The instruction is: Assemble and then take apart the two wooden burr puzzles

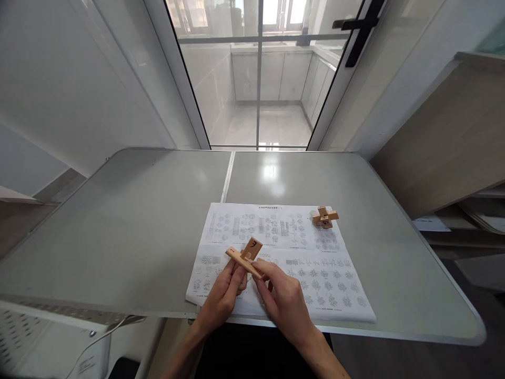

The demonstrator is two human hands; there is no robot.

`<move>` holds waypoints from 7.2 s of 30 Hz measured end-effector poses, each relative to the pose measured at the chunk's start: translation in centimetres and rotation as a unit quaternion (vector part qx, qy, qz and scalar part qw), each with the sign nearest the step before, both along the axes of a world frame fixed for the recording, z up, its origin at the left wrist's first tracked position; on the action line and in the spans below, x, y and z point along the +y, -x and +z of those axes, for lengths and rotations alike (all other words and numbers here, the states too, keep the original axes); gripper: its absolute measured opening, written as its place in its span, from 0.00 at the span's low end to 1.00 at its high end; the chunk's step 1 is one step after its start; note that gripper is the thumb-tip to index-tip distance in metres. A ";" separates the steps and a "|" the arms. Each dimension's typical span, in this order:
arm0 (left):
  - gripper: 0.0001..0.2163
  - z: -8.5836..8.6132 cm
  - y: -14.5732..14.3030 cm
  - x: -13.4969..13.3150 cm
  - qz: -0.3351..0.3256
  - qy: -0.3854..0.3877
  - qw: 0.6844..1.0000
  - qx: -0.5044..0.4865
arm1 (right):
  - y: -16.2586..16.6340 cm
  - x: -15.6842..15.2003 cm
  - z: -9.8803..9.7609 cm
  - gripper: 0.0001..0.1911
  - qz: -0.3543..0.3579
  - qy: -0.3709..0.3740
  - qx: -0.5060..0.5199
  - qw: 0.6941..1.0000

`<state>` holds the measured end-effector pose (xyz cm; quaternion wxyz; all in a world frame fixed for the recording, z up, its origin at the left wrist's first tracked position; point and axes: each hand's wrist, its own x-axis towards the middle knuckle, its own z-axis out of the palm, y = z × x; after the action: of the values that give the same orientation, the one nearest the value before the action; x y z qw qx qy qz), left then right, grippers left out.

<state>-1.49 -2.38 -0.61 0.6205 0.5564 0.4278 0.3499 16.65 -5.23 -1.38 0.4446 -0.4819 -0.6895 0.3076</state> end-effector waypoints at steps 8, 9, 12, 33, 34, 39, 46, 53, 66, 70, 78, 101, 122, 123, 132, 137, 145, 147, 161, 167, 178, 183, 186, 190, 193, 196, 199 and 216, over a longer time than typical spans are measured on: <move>0.18 -1.1 -0.3 0.1 0.062 0.067 0.991 -0.101 | -1.3 1.0 0.5 0.12 -0.061 0.008 -0.098 0.993; 0.18 -1.0 -0.4 0.2 0.066 0.073 0.989 -0.112 | -1.3 1.1 0.3 0.13 -0.063 0.017 -0.116 0.991; 0.19 -0.6 -0.5 0.3 0.079 0.077 0.986 -0.126 | -1.0 1.6 -0.1 0.12 -0.059 0.038 -0.159 0.985; 0.15 0.4 -0.3 0.6 0.126 0.035 0.989 -0.075 | -4.1 2.0 3.7 0.26 -0.044 0.280 0.132 0.950; 0.15 0.5 -0.3 0.6 0.123 0.035 0.990 -0.065 | -4.1 1.8 4.2 0.26 -0.037 0.305 0.195 0.931; 0.19 0.7 -0.3 0.5 0.103 0.049 0.993 -0.036 | -2.1 0.7 5.7 0.22 0.032 0.410 0.404 0.817; 0.20 1.3 -0.2 0.6 0.105 0.058 0.991 -0.051 | -0.3 0.2 5.6 0.21 0.096 0.427 0.452 0.777; 0.21 0.5 0.1 0.6 0.088 0.052 0.994 -0.029 | -0.7 -0.2 4.7 0.15 0.143 0.455 0.561 0.677; 0.22 0.9 0.0 0.5 0.071 0.031 0.997 0.010 | 0.5 -0.6 3.5 0.13 0.167 0.460 0.654 0.577; 0.18 1.2 -0.4 0.3 0.052 0.031 0.998 0.008 | 1.4 -0.8 3.2 0.13 0.185 0.464 0.664 0.556; 0.12 0.3 0.2 0.1 0.017 -0.015 1.000 0.018 | 2.5 -1.3 2.4 0.13 0.189 0.478 0.660 0.548; 0.15 1.1 -0.3 0.2 -0.012 -0.045 0.998 0.046 | 1.7 -1.5 5.6 0.14 0.164 0.470 0.615 0.612; 0.13 1.1 -0.6 0.1 -0.016 -0.070 0.994 0.085 | -11.5 1.3 2.3 0.16 -0.200 0.314 0.542 0.753; 0.13 1.2 -0.7 0.1 -0.015 -0.070 0.994 0.088 | -10.9 1.2 2.3 0.16 -0.209 0.303 0.542 0.756; 0.16 0.7 -0.6 0.1 -0.012 -0.021 0.995 0.101 | -4.8 -1.3 1.1 0.22 -0.164 0.310 0.227 0.909; 0.20 0.5 -0.6 0.2 0.004 0.007 0.994 0.112 | -4.0 -1.8 0.6 0.21 -0.143 0.244 0.084 0.956; 0.22 0.6 -0.7 0.4 0.000 0.034 0.995 0.090 | -3.6 -1.8 0.3 0.17 -0.142 0.207 0.049 0.967; 0.22 0.7 -0.7 0.4 -0.005 0.033 0.995 0.095 | -3.6 -1.8 0.3 0.17 -0.140 0.206 0.049 0.967; 0.29 0.7 -0.5 0.4 -0.024 0.008 0.994 0.106 | -3.3 -1.5 0.5 0.17 -0.149 0.202 0.043 0.967; 0.34 0.6 -0.5 0.4 -0.044 -0.026 0.991 0.123 | -3.3 -1.6 0.3 0.18 -0.147 0.202 0.048 0.967; 0.33 0.6 -0.5 0.5 -0.039 -0.024 0.993 0.110 | -3.6 -1.4 0.8 0.19 -0.136 0.237 0.089 0.958; 0.33 0.7 -0.5 0.5 -0.032 -0.022 0.993 0.114 | -4.6 1.5 1.8 0.20 -0.135 0.307 0.271 0.902; 0.33 0.6 -0.5 0.5 -0.030 -0.025 0.992 0.123 | -6.0 4.9 2.2 0.18 -0.128 0.324 0.448 0.823; 0.33 0.2 -0.4 0.5 -0.024 -0.025 0.992 0.120 | -8.1 9.3 2.2 0.15 -0.109 0.240 0.579 0.772; 0.33 0.0 -0.4 0.4 -0.020 -0.036 0.993 0.114 | -9.2 10.9 2.1 0.18 -0.112 0.217 0.587 0.772; 0.33 -0.1 -0.4 0.4 -0.018 -0.036 0.993 0.113 | -9.7 11.4 1.6 0.17 -0.111 0.207 0.589 0.773; 0.33 -0.1 -0.4 0.4 -0.019 -0.030 0.993 0.113 | -9.7 11.3 1.0 0.17 -0.104 0.201 0.588 0.777; 0.18 1.3 -0.2 1.4 0.109 -0.013 0.988 0.111 | -4.9 10.6 -1.4 0.24 0.243 0.394 0.456 0.760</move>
<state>-1.30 -0.97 0.74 0.5201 0.5496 0.5474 0.3575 21.56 5.41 -2.75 0.3880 -0.2341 -0.3172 0.8331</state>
